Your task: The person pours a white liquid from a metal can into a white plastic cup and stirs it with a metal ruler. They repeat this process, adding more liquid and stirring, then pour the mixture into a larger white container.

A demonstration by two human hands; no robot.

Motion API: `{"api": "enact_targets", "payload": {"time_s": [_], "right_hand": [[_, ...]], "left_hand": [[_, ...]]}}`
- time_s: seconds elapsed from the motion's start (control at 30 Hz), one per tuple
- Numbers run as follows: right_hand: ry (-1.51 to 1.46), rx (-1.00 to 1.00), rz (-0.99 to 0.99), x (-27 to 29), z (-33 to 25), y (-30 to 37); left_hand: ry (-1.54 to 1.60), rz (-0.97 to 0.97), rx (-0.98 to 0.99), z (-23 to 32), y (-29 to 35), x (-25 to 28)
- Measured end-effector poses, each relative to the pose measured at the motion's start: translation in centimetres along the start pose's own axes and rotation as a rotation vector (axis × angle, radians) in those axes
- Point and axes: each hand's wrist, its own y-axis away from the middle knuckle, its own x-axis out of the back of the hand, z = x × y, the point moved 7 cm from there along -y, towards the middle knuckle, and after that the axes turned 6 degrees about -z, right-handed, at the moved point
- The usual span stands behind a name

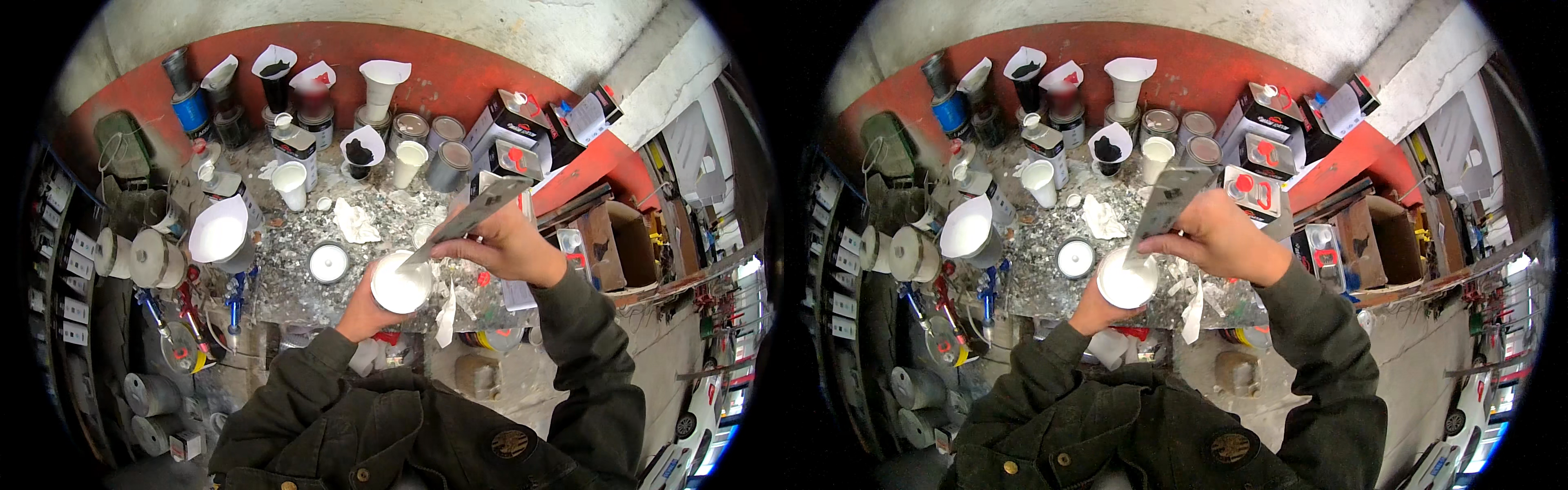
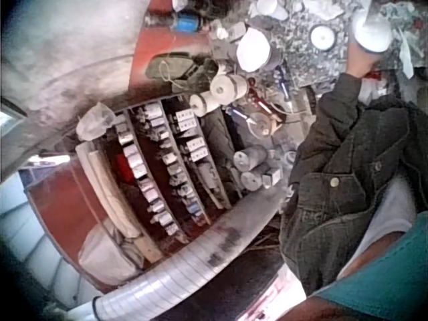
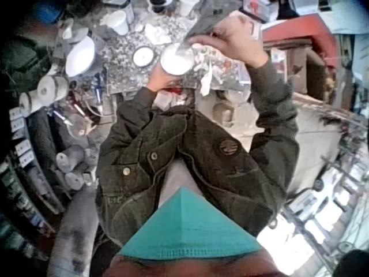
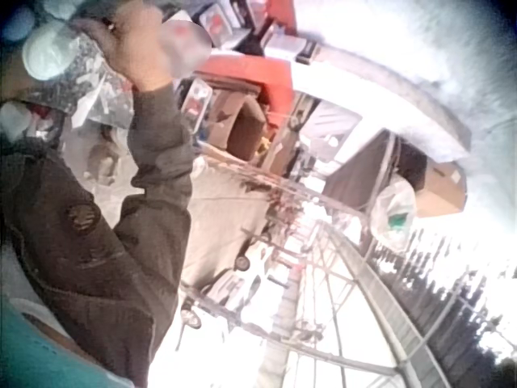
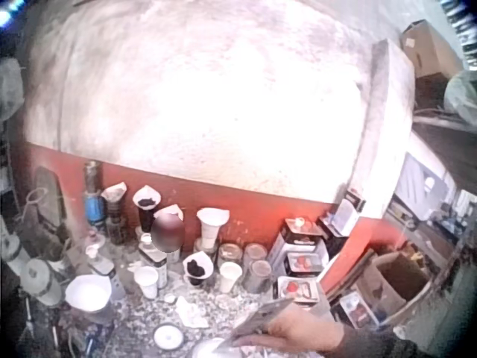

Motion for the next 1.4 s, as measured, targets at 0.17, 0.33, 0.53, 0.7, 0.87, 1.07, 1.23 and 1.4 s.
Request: {"api": "enact_targets", "payload": {"time_s": [0.17, 0.33, 0.53, 0.7, 0.87, 1.07, 1.23, 1.4], "right_hand": [[0.046, -0.109, 0.056, -1.8, -0.2, 2.1], [-0.063, -0.180, 0.107, -3.1, -1.1, 2.9], [-0.007, -0.053, 0.241, 0.5, -4.3, 0.8], [0.002, -0.045, 0.256, 2.9, -4.2, -0.7], [-0.028, -0.138, 0.175, 0.7, -0.2, 0.7], [-0.046, -0.146, 0.172, -3.2, 0.3, 2.3], [-0.059, -0.161, 0.238, -2.5, -2.2, 1.9], [-0.017, -0.136, 0.361, 1.5, -3.8, 0.5]], "left_hand": [[0.013, 0.060, -0.026, 0.1, -0.2, 0.2], [0.098, 0.106, -0.022, -0.4, -0.5, 0.1], [0.115, 0.134, -0.052, -1.2, -0.7, -0.1], [0.085, 0.159, -0.032, -1.0, -0.2, 0.2], [0.080, 0.137, -0.045, -0.5, -0.6, 0.4], [0.124, 0.176, -0.016, -0.6, -0.6, 0.8], [0.080, 0.190, -0.042, -0.3, -0.9, 0.6], [0.067, 0.192, -0.043, -0.8, -0.8, 0.6]]}}
